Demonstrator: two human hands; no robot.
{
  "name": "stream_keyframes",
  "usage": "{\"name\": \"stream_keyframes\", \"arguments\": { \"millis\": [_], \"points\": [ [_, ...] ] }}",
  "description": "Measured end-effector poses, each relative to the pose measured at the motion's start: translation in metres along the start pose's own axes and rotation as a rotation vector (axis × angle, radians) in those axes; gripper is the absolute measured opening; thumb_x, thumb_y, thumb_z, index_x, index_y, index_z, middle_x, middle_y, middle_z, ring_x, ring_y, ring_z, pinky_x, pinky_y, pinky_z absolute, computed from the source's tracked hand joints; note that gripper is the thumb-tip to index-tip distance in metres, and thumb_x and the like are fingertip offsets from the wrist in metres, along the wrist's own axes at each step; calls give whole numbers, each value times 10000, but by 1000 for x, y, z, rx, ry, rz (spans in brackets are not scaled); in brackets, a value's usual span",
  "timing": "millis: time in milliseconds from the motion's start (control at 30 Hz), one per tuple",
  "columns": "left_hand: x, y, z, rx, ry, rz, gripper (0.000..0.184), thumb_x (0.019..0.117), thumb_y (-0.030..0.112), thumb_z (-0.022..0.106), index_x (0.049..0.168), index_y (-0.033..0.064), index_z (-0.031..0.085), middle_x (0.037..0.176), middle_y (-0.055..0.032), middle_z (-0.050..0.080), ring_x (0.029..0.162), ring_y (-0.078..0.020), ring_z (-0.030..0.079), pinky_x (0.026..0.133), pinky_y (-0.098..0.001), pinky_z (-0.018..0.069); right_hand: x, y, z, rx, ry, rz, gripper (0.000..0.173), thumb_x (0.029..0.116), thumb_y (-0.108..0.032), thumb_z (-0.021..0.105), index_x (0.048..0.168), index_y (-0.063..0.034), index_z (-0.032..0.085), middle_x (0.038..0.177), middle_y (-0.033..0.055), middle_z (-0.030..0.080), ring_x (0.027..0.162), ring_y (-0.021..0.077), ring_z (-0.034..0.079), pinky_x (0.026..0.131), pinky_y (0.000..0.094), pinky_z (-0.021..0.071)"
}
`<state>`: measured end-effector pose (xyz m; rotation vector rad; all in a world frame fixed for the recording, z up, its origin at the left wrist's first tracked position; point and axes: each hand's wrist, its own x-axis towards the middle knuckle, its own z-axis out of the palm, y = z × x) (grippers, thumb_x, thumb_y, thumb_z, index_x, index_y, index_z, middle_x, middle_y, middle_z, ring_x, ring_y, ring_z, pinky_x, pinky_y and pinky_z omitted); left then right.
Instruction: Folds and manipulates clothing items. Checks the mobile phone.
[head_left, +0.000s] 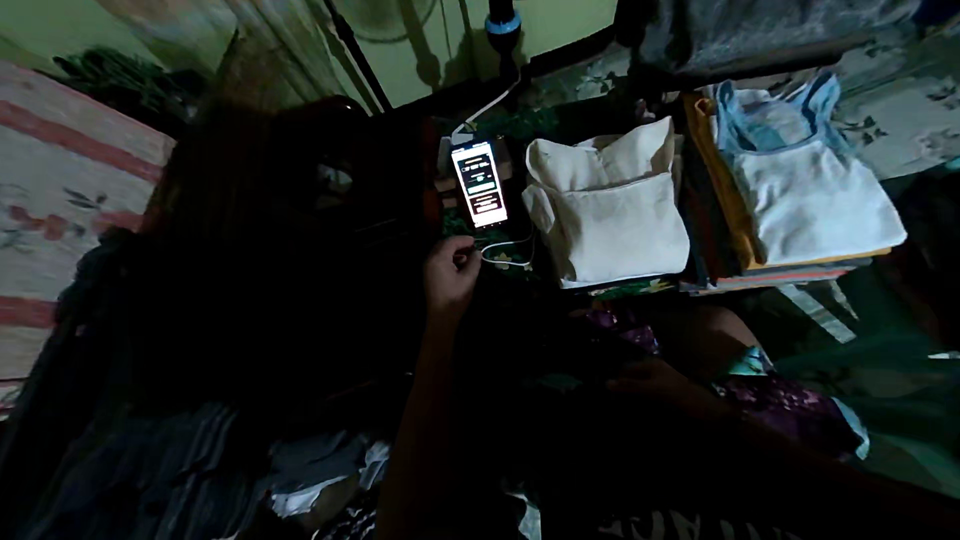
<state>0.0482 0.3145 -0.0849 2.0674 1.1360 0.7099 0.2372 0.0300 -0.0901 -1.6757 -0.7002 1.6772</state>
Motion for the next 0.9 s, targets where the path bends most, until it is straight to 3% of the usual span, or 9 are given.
{"name": "stream_keyframes", "arguments": {
  "millis": [167,267,467,667,900],
  "points": [
    [46,-32,6,47,76,8,402,968,140,644,1329,-34,612,1333,-231,625,1263,-307,600,1091,-438,472,15,-9,1,16,12,134,241,1026,-242,592,952,-41,704,766,25,731,673,131,707,633,295,601],
    [67,-47,14,42,97,21,427,971,163,638,1348,-31,594,1343,-232,616,1276,-308,586,1100,-436,461,21,-12,1,29,23,177,245,1022,-227,595,903,-45,707,739,29,732,637,126,697,595,282,588],
    [97,-69,35,-30,191,124,444,940,161,673,1331,-37,605,1350,-219,617,1286,-278,582,1105,-391,463,27,-13,-2,102,6,214,242,1027,-190,575,897,-27,699,765,57,753,665,162,735,631,303,623],
    [118,-80,48,-19,307,181,497,917,249,711,1364,54,616,1323,-155,632,1255,-281,574,1083,-451,454,30,-11,-3,181,-4,203,219,1001,-155,599,843,-42,700,745,58,754,651,169,737,612,305,627],
    [132,-72,51,-43,322,72,653,859,323,768,1408,32,567,1365,-237,564,1266,-364,536,1052,-471,472,33,-15,-2,178,12,245,220,1011,-137,601,841,-31,692,755,68,754,662,181,743,626,314,632]
  ]
}}
